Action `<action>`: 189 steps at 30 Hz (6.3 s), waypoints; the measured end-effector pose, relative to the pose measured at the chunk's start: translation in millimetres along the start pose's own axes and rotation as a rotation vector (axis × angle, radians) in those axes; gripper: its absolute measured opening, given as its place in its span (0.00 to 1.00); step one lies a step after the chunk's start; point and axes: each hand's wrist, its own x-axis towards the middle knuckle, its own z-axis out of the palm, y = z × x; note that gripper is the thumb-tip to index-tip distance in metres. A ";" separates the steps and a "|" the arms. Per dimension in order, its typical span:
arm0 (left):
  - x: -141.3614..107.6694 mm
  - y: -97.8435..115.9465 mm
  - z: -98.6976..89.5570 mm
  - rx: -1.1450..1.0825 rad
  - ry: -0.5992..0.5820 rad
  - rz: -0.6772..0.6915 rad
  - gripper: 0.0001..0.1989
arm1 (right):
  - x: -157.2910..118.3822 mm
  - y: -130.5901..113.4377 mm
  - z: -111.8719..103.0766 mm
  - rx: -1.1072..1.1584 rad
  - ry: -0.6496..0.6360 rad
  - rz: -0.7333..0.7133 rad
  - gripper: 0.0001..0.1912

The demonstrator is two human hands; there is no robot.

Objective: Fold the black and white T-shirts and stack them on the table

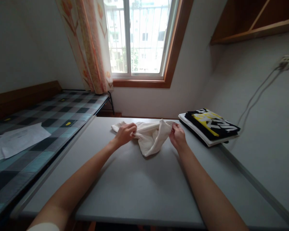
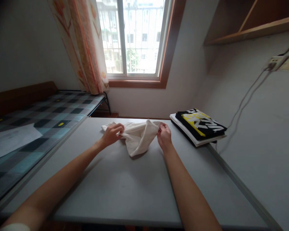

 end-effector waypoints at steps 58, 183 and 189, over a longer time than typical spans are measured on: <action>-1.3 -93.8 -56.0 -0.319 1.018 -0.952 0.11 | 0.6 -45.8 -36.9 -1.179 0.405 -0.699 0.42; -2.5 42.2 18.7 -0.247 -0.551 0.084 0.10 | -36.3 -13.8 -17.1 -1.639 -0.576 -0.348 0.15; -2.0 12.3 11.0 -0.183 -0.511 -0.052 0.05 | -41.0 -20.5 -14.6 -1.828 -0.467 -0.268 0.18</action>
